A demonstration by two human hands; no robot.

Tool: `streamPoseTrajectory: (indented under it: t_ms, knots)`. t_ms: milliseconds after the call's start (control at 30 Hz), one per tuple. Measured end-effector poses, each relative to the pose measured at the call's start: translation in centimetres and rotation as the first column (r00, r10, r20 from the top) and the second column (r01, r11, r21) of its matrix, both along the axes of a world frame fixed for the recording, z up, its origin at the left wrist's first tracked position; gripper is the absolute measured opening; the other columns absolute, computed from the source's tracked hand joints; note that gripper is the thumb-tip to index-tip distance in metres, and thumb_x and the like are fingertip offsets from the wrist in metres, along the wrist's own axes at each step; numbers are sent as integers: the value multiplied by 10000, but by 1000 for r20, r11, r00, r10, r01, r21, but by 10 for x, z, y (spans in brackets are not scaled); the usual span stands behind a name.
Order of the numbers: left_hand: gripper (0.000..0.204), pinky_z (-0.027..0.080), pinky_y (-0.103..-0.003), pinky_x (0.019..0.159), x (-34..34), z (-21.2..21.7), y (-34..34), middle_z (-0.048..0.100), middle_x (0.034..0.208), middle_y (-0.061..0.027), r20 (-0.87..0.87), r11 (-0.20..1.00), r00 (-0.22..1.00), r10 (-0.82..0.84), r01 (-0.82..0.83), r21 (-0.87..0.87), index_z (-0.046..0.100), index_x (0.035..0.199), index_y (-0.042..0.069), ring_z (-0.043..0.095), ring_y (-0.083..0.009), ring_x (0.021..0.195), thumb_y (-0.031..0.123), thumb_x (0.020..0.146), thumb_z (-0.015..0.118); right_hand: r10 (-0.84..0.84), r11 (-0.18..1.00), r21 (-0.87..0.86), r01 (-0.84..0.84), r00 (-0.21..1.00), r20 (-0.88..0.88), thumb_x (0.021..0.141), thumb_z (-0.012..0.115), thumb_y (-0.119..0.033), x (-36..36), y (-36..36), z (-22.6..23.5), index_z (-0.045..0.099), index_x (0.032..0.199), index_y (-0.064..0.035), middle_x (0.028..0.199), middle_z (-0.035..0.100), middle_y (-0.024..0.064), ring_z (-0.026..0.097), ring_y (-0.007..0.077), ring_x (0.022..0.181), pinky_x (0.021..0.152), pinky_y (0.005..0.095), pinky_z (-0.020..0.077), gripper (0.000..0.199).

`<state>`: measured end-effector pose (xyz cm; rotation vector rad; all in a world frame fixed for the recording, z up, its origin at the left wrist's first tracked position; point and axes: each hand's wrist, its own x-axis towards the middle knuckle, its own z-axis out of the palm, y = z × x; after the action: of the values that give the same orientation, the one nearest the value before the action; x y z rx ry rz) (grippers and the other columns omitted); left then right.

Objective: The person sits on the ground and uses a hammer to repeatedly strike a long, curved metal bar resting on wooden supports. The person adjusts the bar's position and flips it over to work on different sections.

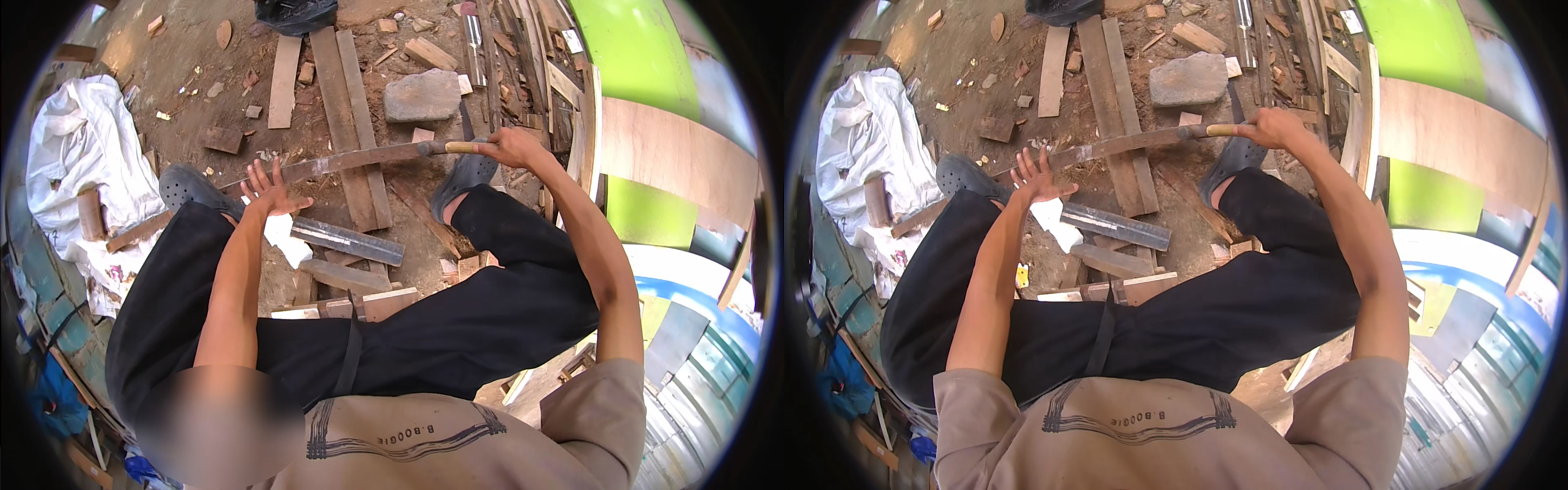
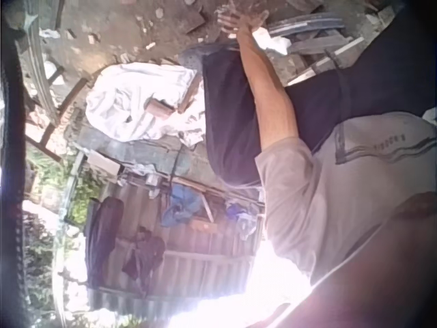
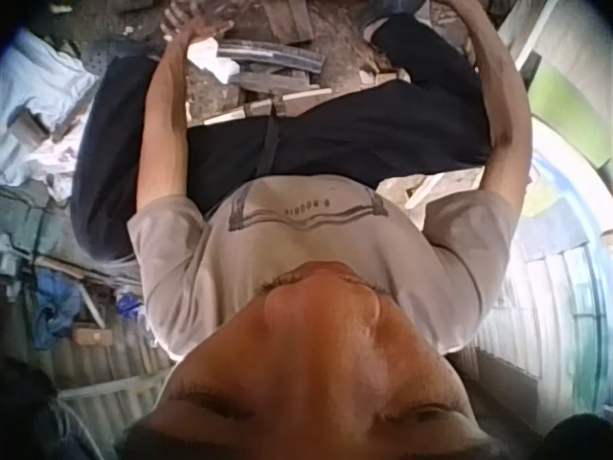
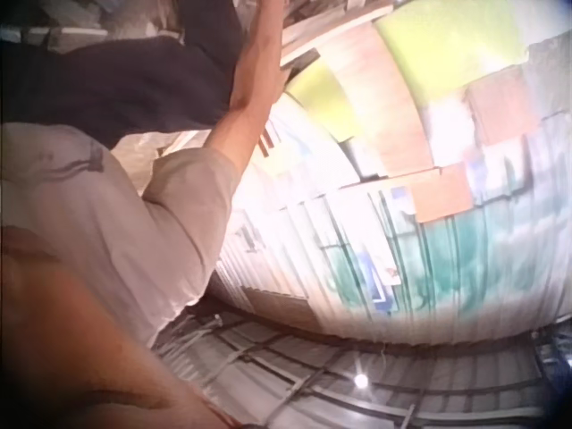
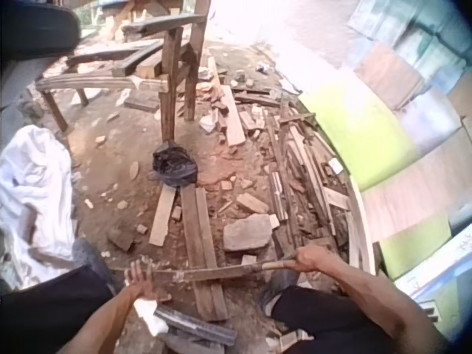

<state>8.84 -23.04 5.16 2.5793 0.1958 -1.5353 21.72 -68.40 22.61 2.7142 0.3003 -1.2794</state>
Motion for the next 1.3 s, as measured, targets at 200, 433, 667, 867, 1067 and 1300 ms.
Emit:
streamPoseTrajectory:
  t_ms: [200,433,667,867,1067,1300]
  knots:
    - [1465,-127,-701,1034,-2,0,0,-344,1474,-330,43,1000,999,-5,5,-10,-239,1498,123,-397,-490,1320,875,583,623,-2,984,-177,15,997,71,899,508,-621,-14,36,5,713,1062,-54,1044,696,206,669,367,998,845,460,532,625]
    - [1475,-93,-705,1044,-5,-1,4,-304,1492,-336,46,1000,999,-13,14,-14,-227,1505,132,-359,-504,1339,882,566,627,11,966,-257,37,983,181,931,521,-517,-33,77,11,717,1055,-59,1075,702,174,680,328,1023,818,441,554,513]
    - [1484,-81,-715,1038,-6,-8,4,-321,1486,-331,46,999,999,-14,15,-30,-248,1498,141,-350,-515,1339,881,562,635,0,953,-295,66,976,218,959,513,-358,-41,93,7,722,1065,-87,1089,708,139,690,295,1018,776,426,572,358]
    - [1474,-101,-711,1035,-3,-5,3,-341,1477,-326,27,999,999,-34,34,13,-271,1487,145,-372,-504,1329,898,571,605,-139,972,-182,146,989,49,903,584,-393,-20,84,5,718,1081,-70,1104,701,137,704,260,931,717,436,568,393]
    - [1463,-130,-694,1040,-3,-3,6,-344,1481,-316,38,1000,999,-7,8,-23,-261,1492,142,-392,-484,1325,878,586,621,-720,454,-55,889,329,-611,947,561,-395,3,43,-2,619,1118,-62,915,665,101,631,127,618,509,266,545,379]
    - [1487,-125,-709,1024,-6,-11,5,-354,1450,-359,57,997,998,-2,6,-73,-255,1487,100,-400,-519,1301,872,578,632,-604,-128,-195,972,-232,-762,942,592,-144,-18,16,-32,525,1181,-25,811,596,67,495,32,473,370,128,439,275]
